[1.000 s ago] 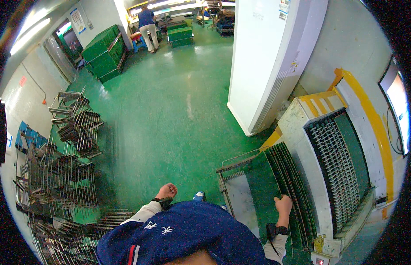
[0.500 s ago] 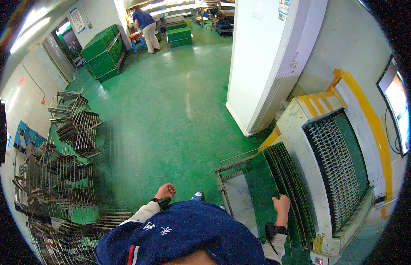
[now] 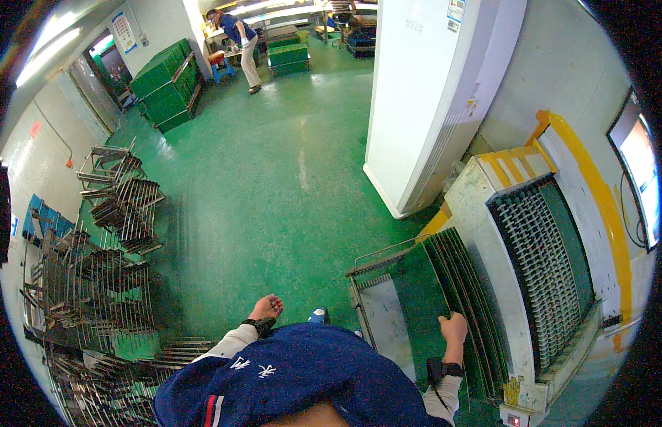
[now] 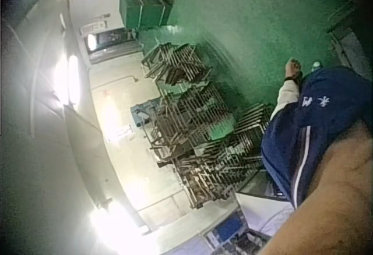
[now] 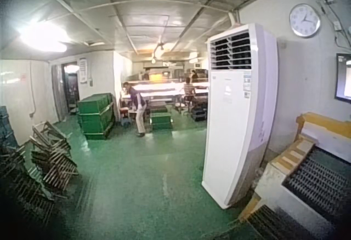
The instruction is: Manually loading green panels into the conveyor slots of a processing machine.
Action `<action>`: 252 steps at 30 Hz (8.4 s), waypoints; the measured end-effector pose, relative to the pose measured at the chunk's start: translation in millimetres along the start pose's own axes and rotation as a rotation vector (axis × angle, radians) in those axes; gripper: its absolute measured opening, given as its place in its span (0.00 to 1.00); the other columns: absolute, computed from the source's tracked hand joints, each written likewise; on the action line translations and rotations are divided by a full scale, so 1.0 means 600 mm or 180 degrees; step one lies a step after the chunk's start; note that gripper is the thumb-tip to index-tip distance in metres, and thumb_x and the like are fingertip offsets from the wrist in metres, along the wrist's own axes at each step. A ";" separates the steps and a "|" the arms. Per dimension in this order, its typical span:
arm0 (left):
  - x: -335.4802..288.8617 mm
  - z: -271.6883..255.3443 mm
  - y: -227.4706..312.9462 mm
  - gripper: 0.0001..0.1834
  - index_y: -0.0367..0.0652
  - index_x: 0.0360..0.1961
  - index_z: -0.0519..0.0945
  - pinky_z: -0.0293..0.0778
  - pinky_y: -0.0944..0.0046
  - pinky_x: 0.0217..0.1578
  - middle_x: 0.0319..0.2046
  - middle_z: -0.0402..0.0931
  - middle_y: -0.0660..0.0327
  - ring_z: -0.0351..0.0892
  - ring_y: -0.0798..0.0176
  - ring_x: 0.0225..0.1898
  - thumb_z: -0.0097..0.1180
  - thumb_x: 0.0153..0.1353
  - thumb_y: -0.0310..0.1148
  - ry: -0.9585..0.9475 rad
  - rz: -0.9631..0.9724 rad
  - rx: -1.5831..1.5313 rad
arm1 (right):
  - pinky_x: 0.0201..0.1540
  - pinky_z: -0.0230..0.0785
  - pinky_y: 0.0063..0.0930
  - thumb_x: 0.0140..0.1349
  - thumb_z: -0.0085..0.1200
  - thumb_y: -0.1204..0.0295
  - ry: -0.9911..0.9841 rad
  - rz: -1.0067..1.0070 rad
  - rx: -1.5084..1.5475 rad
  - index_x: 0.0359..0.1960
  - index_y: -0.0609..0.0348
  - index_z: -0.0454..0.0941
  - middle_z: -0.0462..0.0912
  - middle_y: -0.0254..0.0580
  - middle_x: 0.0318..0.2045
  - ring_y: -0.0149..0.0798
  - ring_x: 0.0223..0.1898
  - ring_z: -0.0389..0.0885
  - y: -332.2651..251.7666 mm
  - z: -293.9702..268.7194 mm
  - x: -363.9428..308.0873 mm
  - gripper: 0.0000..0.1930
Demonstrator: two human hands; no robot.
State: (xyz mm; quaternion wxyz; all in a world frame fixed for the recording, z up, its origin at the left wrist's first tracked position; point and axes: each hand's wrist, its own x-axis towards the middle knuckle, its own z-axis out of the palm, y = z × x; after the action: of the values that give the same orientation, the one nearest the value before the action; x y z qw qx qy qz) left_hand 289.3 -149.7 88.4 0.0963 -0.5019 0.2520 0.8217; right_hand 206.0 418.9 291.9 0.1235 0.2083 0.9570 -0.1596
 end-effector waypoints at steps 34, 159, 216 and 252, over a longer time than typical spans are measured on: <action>0.022 -0.010 -0.005 0.07 0.44 0.25 0.67 0.70 0.63 0.26 0.21 0.67 0.61 0.68 0.61 0.23 0.45 0.60 0.33 -0.0343 -0.0049 -0.0157 | 0.47 0.66 0.40 0.44 0.59 0.59 0.0164 -0.0052 -0.0065 0.41 0.67 0.75 0.77 0.56 0.41 0.52 0.45 0.75 -0.009 -0.010 -0.007 0.26; -0.031 0.055 -0.062 0.09 0.48 0.25 0.69 0.69 0.65 0.28 0.22 0.70 0.66 0.70 0.65 0.28 0.45 0.61 0.38 -0.0398 -0.0102 0.0173 | 0.43 0.71 0.34 0.57 0.50 0.78 0.2176 0.0097 0.7495 0.31 0.67 0.68 0.73 0.48 0.32 0.40 0.34 0.72 0.262 -0.269 0.156 0.05; -0.014 0.033 -0.074 0.09 0.44 0.32 0.69 0.70 0.63 0.35 0.29 0.70 0.63 0.70 0.61 0.32 0.46 0.61 0.38 -0.0602 -0.0236 0.0173 | 0.43 0.67 0.35 0.52 0.54 0.71 0.0702 -0.1083 0.1063 0.39 0.57 0.75 0.78 0.43 0.37 0.45 0.41 0.74 0.021 -0.112 -0.057 0.12; -0.044 0.008 -0.100 0.10 0.44 0.25 0.69 0.70 0.65 0.29 0.22 0.69 0.64 0.70 0.62 0.25 0.46 0.60 0.37 -0.0425 -0.0239 0.0258 | 0.47 0.62 0.38 0.46 0.57 0.73 0.1044 -0.2110 0.0755 0.36 0.58 0.75 0.75 0.42 0.41 0.46 0.44 0.69 -0.069 -0.077 -0.008 0.13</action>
State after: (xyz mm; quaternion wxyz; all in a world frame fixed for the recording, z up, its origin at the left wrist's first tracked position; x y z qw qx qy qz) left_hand 322.9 -93.4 93.9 0.1639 -0.4509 0.2591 0.8383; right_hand 184.4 398.0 346.6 -0.1143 -0.0767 0.9544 -0.2649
